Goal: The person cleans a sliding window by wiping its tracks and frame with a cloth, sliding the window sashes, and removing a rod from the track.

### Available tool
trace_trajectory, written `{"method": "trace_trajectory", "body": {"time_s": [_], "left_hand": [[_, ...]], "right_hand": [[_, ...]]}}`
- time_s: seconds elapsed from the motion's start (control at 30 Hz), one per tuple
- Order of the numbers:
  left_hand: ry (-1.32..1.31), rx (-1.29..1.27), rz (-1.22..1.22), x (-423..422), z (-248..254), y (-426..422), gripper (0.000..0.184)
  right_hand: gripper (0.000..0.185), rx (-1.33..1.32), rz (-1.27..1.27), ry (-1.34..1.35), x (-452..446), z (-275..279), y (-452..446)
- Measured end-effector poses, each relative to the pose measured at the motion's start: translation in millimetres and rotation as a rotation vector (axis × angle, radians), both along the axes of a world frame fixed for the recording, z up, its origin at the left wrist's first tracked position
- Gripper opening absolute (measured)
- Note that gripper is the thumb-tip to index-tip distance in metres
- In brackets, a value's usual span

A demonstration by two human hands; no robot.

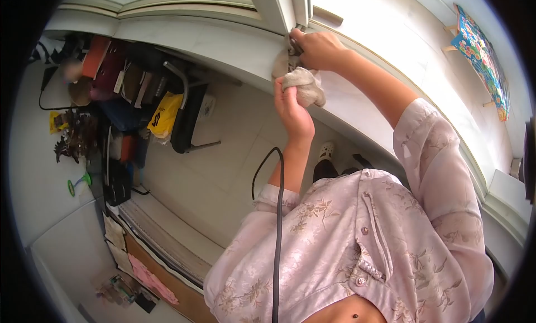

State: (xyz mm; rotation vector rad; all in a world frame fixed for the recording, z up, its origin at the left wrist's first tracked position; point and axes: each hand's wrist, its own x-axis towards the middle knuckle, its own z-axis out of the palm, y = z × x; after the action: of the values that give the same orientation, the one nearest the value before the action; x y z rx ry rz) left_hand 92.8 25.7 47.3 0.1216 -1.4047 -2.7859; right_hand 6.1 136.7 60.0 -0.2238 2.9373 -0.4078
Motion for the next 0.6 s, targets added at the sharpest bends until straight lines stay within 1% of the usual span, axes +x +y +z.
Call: {"method": "trace_trajectory", "body": {"time_s": [0.07, 0.17, 0.23, 0.27, 0.33, 0.37, 0.4, 0.43, 0.47, 0.5, 0.53, 0.57, 0.6], "left_hand": [[-0.033, 0.002, 0.035, -2, -2, 3, 0.013], [-0.001, 0.025, -0.002, -4, -1, 3, 0.013], [0.003, 0.021, -0.002, -5, -1, 0, 0.014], [0.017, -0.013, 0.044, -6, -2, -1, 0.015], [0.075, -0.053, 0.057, -8, -11, -3, 0.018], [0.117, -0.056, 0.018, -10, -18, -6, 0.021], [-0.020, 0.010, 0.085, -13, -20, -2, 0.020], [0.007, -0.008, 0.003, -17, -19, -2, 0.020], [-0.086, 0.016, 0.056, -8, 2, 15, 0.023], [-0.040, 0.044, -0.195, -14, -8, 1, 0.027], [0.071, 0.012, -0.258, -20, -25, -6, 0.030], [0.191, -0.025, -0.297, -22, -38, -1, 0.033], [0.158, -0.096, -0.230, -6, -26, 18, 0.032]], "right_hand": [[0.032, 0.015, -0.028, -0.020, 5, 0, -1], [0.032, 0.038, -0.057, -0.056, 23, 3, 11], [0.030, -0.009, -0.075, -0.041, 43, 2, 23], [0.028, -0.002, -0.103, 0.073, 49, -4, 24], [0.025, -0.007, -0.024, 0.116, 39, -13, 14], [0.024, 0.035, -0.026, 0.019, 29, -15, 9], [0.020, 0.007, 0.015, 0.103, 21, -27, 7], [0.016, 0.013, -0.008, -0.061, 27, 4, 4], [0.013, -0.025, -0.059, -0.026, 34, 1, 4], [0.013, -0.021, -0.157, -0.019, 33, -7, 3], [0.012, -0.010, -0.134, 0.084, 44, -11, 11], [0.012, -0.014, -0.158, 0.097, 61, -5, 27], [0.010, 0.016, -0.142, 0.070, 77, -10, 43]]}}
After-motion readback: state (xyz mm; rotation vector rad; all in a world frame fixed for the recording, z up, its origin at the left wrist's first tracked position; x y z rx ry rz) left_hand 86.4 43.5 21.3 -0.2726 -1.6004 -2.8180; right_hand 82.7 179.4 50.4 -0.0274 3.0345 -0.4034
